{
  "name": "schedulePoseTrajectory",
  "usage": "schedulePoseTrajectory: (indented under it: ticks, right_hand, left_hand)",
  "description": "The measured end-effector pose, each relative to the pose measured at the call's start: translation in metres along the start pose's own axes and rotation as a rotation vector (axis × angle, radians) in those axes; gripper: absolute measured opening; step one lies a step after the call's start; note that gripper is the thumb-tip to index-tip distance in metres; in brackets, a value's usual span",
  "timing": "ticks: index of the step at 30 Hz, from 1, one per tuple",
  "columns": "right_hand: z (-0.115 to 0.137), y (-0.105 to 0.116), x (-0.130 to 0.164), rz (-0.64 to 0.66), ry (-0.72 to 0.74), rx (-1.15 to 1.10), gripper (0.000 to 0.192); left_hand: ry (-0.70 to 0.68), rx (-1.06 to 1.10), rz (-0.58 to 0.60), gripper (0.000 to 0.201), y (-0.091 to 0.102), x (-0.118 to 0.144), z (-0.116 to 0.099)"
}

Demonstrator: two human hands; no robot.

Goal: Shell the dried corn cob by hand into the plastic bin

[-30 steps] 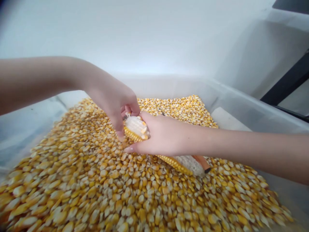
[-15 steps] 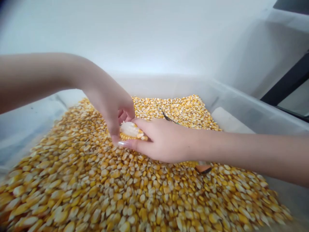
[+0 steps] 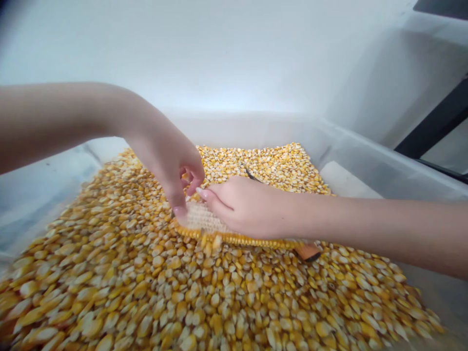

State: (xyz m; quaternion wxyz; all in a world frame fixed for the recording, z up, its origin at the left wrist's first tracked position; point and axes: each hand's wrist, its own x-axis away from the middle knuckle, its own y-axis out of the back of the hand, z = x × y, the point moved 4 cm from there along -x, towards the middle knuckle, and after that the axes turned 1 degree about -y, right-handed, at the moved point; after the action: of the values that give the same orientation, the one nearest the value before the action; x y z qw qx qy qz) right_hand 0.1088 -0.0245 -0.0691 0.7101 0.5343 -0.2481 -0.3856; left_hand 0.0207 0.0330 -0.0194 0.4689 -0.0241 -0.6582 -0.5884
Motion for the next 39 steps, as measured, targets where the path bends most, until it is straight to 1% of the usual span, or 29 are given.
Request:
schedulePoseTrajectory:
  ticks: [3, 5, 6, 8, 10, 11, 13, 14, 17, 20, 23, 25, 27, 30, 33, 35, 36, 39]
  right_hand:
    - [0.002, -0.003, -0.001, 0.078, 0.014, -0.056, 0.042]
    - [0.000, -0.003, -0.001, 0.116, -0.007, -0.111, 0.042]
    - [-0.002, -0.003, -0.001, 0.127, -0.025, -0.120, 0.045]
    - [-0.005, -0.001, 0.000, 0.159, -0.034, -0.104, 0.055]
    - [-0.007, 0.001, 0.002, 0.232, -0.008, -0.087, 0.066]
    - [-0.008, 0.002, 0.003, 0.272, 0.003, -0.086, 0.068]
    - [-0.008, 0.004, 0.005, 0.343, 0.005, -0.103, 0.065]
    - [-0.008, 0.006, 0.005, 0.357, 0.000, -0.116, 0.062]
    - [-0.007, 0.010, 0.003, 0.332, 0.012, -0.164, 0.058]
    - [-0.007, 0.014, -0.003, 0.275, 0.027, -0.198, 0.058]
    - [-0.009, 0.015, -0.007, 0.196, 0.033, -0.261, 0.057]
    - [-0.013, 0.015, -0.009, 0.163, -0.008, -0.335, 0.054]
    - [-0.017, 0.013, -0.008, 0.147, -0.091, -0.402, 0.052]
    - [-0.020, 0.012, -0.007, 0.152, -0.183, -0.518, 0.050]
    - [-0.018, 0.011, -0.006, 0.221, -0.184, -0.607, 0.048]
    - [-0.016, 0.012, -0.006, 0.254, -0.138, -0.562, 0.048]
    - [-0.015, 0.012, -0.007, 0.246, -0.109, -0.510, 0.049]
    - [-0.017, 0.015, -0.009, 0.151, -0.064, -0.337, 0.053]
  left_hand:
    - [-0.025, 0.041, 0.001, 0.041, 0.000, 0.002, -0.001]
    - [-0.050, 0.041, 0.007, 0.040, 0.000, 0.002, -0.002]
    - [-0.065, 0.033, 0.004, 0.040, -0.001, 0.002, -0.002]
    - [-0.083, 0.019, -0.020, 0.040, 0.000, 0.002, -0.002]
    - [-0.060, 0.040, -0.044, 0.040, 0.000, 0.001, 0.000]
    - [-0.031, 0.069, -0.045, 0.041, 0.000, 0.000, 0.002]
    - [0.027, 0.141, -0.044, 0.042, 0.000, -0.002, 0.005]
    - [0.045, 0.169, -0.042, 0.042, 0.001, -0.002, 0.005]
    - [0.038, 0.163, -0.053, 0.042, 0.002, -0.001, 0.003]
    - [-0.018, 0.054, -0.058, 0.043, 0.003, 0.002, -0.003]
    - [-0.063, -0.021, -0.119, 0.045, 0.005, 0.004, -0.005]
    - [-0.067, -0.028, -0.133, 0.048, 0.007, 0.004, -0.003]
    - [-0.071, -0.007, -0.106, 0.053, 0.006, 0.004, -0.001]
    - [-0.103, 0.037, -0.078, 0.057, 0.005, 0.002, -0.001]
    - [-0.126, 0.067, -0.084, 0.057, 0.003, 0.003, -0.003]
    - [-0.109, 0.054, -0.089, 0.055, 0.002, 0.003, -0.003]
    - [-0.091, 0.045, -0.095, 0.055, 0.002, 0.004, -0.002]
    - [-0.036, 0.046, -0.091, 0.056, 0.001, 0.005, 0.000]
